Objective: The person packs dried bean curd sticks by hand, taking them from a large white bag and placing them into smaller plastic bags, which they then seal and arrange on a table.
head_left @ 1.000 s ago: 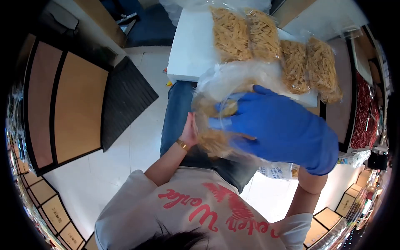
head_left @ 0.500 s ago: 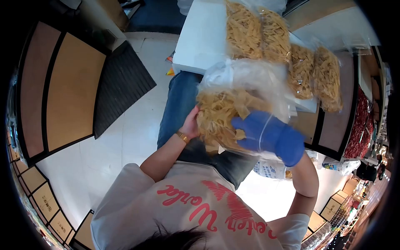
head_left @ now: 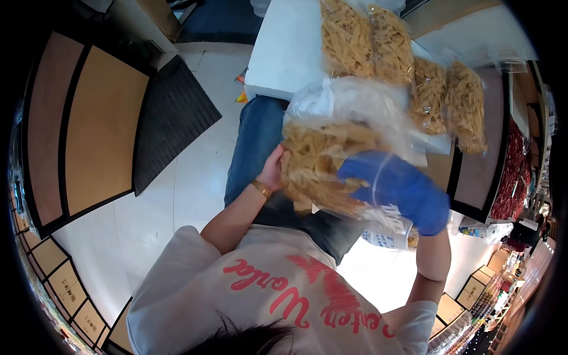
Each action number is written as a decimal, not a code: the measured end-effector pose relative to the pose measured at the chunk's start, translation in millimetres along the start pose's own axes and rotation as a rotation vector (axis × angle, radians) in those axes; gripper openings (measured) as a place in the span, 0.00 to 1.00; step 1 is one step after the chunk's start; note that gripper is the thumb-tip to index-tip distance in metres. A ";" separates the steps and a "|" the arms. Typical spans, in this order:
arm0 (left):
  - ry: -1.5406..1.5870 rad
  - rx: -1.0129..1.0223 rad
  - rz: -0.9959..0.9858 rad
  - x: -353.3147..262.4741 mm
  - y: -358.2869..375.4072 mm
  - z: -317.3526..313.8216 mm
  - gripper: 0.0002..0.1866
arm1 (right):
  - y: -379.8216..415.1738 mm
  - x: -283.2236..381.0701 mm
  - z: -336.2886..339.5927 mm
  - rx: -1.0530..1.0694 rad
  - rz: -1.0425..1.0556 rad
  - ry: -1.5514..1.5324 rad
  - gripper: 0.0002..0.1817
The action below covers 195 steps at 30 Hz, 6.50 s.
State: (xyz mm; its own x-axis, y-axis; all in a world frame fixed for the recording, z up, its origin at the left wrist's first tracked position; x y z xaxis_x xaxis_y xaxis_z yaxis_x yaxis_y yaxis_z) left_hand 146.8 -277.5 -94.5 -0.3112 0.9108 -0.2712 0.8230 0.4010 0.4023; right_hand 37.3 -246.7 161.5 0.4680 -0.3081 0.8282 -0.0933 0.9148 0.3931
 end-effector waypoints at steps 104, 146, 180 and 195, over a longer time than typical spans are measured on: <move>-0.062 0.076 -0.167 -51.8 -13.6 44.5 0.36 | 19.0 -26.2 55.2 -0.467 0.368 -0.002 0.13; 0.064 0.046 -0.056 -52.3 -7.1 8.2 0.38 | -11.3 25.4 25.9 -0.254 0.214 0.133 0.12; 0.083 0.078 -0.061 -51.1 -15.7 20.4 0.40 | 40.7 35.2 86.7 -0.618 0.265 0.065 0.12; -0.049 0.019 -0.041 -52.0 -10.8 38.5 0.40 | -105.2 -210.9 -31.4 -0.198 -0.400 0.630 0.31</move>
State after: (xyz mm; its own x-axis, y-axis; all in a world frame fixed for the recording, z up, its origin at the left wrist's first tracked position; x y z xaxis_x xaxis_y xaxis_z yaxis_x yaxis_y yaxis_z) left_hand 172.4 -332.9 -118.3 -0.3212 0.8878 -0.3297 0.8194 0.4351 0.3733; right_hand -24.0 -269.7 -67.0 0.8505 -0.4725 0.2311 0.3197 0.8132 0.4864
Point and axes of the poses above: each hand's wrist, its own y-axis away from the middle knuckle, its own z-axis out of the back of the hand, x = y × z, the point moved 7 cm from there along -y, towards the middle knuckle, and after that the axes turned 4 degrees about -z, right-handed, at the moved point
